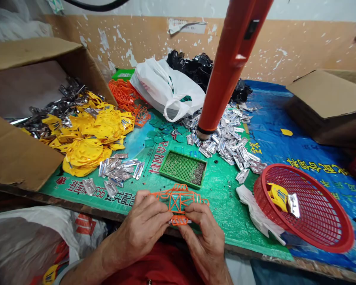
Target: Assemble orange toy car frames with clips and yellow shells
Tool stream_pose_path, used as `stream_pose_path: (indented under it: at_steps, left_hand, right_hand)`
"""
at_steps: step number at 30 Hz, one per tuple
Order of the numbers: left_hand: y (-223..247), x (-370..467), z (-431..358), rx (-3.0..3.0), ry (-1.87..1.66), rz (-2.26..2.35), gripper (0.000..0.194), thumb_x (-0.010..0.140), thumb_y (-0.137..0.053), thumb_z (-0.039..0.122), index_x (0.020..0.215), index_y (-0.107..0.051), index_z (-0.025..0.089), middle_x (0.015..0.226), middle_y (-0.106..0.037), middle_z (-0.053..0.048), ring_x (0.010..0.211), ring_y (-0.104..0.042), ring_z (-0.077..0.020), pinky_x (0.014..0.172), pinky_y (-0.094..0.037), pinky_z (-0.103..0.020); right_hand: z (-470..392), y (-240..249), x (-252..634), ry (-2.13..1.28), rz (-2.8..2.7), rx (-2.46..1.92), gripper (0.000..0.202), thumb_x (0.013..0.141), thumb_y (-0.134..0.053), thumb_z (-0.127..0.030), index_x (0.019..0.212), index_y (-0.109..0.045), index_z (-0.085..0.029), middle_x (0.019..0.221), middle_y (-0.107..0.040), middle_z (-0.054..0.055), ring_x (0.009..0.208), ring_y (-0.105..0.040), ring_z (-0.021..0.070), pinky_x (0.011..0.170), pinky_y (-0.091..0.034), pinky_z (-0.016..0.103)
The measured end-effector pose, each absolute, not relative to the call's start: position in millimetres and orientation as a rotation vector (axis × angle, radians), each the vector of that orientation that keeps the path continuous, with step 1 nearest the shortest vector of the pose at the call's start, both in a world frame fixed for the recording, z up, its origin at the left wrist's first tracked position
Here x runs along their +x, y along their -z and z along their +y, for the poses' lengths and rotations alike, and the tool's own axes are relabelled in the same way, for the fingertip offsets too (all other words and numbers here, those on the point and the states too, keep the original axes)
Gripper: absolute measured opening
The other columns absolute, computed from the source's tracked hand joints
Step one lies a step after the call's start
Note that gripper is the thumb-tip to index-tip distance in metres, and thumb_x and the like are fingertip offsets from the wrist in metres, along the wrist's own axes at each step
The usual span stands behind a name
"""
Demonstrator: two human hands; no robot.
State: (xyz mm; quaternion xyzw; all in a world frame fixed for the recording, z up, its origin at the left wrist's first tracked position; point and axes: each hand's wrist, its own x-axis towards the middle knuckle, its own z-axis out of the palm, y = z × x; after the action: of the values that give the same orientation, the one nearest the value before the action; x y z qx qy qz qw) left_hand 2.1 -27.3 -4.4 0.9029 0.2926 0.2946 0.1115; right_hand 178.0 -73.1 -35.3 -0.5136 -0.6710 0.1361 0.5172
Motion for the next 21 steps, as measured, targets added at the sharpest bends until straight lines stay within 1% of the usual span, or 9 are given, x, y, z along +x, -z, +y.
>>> stream_pose_path:
  at_steps: [4,7,10,12,14,16,18,21]
  left_hand:
    - [0,1,-28,2.611,-0.791,0.822,0.014,0.088,-0.048,0.011,0.086,-0.062,0.015,0.079,-0.062,-0.003,0.078,-0.050,-0.0182,0.076,-0.031,-0.037]
    - [-3,1,-28,2.559,-0.751,0.837,0.016,0.088,-0.047,0.012,0.082,-0.061,0.015,0.079,-0.061,-0.004,0.079,-0.051,-0.0185,0.075,-0.031,-0.036]
    - [-6,1,-28,2.497,-0.725,0.864,0.018,0.089,-0.046,0.012,0.080,-0.061,0.015,0.077,-0.061,-0.003,0.078,-0.050,-0.0182,0.074,-0.029,-0.036]
    - [-9,0,-27,2.461,-0.717,0.889,0.015,0.089,-0.050,0.013,0.080,-0.061,0.016,0.076,-0.061,-0.002,0.078,-0.050,-0.0181,0.075,-0.029,-0.036]
    - [-13,-2,-24,2.439,-0.690,0.899,0.010,0.087,-0.057,0.017,0.077,-0.060,0.017,0.076,-0.061,0.000,0.078,-0.050,-0.0181,0.076,-0.029,-0.036]
    - [-16,-6,-20,2.405,-0.632,0.879,0.012,0.084,-0.063,0.019,0.072,-0.059,0.017,0.075,-0.061,0.001,0.079,-0.050,-0.0179,0.076,-0.030,-0.035]
    - [-17,-8,-15,2.311,-0.600,0.833,0.014,0.082,-0.064,0.015,0.069,-0.057,0.017,0.072,-0.059,0.001,0.076,-0.050,-0.0162,0.073,-0.032,-0.032]
    - [-13,-9,-11,2.048,-0.570,0.845,0.014,0.078,-0.060,0.006,0.067,-0.059,0.016,0.069,-0.054,0.002,0.068,-0.050,-0.0124,0.064,-0.034,-0.025]
  right_hand:
    - [-78,38,177,-0.376,-1.547,-1.290,0.009,0.080,-0.067,-0.018,0.087,-0.062,-0.020,0.084,-0.065,0.004,0.077,-0.065,0.0154,0.068,-0.053,0.025]
    - [-79,38,176,-0.404,-1.515,-1.320,0.007,0.080,-0.066,-0.020,0.086,-0.063,-0.021,0.084,-0.066,0.003,0.078,-0.065,0.0163,0.068,-0.052,0.026]
    - [-75,33,176,-0.473,-1.524,-1.308,0.005,0.080,-0.067,-0.022,0.081,-0.063,-0.021,0.078,-0.066,0.002,0.074,-0.064,0.0156,0.068,-0.051,0.026]
    - [-70,28,176,-0.548,-1.552,-1.264,0.007,0.080,-0.067,-0.022,0.077,-0.062,-0.021,0.073,-0.065,0.000,0.070,-0.063,0.0142,0.066,-0.050,0.024]
    - [-64,22,177,-0.643,-1.600,-1.209,0.010,0.081,-0.067,-0.023,0.074,-0.060,-0.020,0.070,-0.064,-0.001,0.066,-0.061,0.0127,0.061,-0.048,0.022]
    - [-59,17,178,-0.732,-1.638,-1.172,0.013,0.081,-0.067,-0.024,0.072,-0.060,-0.018,0.068,-0.062,-0.001,0.063,-0.060,0.0120,0.058,-0.047,0.022]
    - [-55,12,179,-0.836,-1.647,-1.158,0.015,0.082,-0.066,-0.027,0.072,-0.060,-0.018,0.069,-0.062,0.000,0.064,-0.059,0.0120,0.058,-0.046,0.022]
    - [-49,4,182,-1.002,-1.659,-1.135,0.015,0.086,-0.061,-0.027,0.074,-0.061,-0.018,0.074,-0.064,0.000,0.070,-0.059,0.0126,0.066,-0.047,0.024]
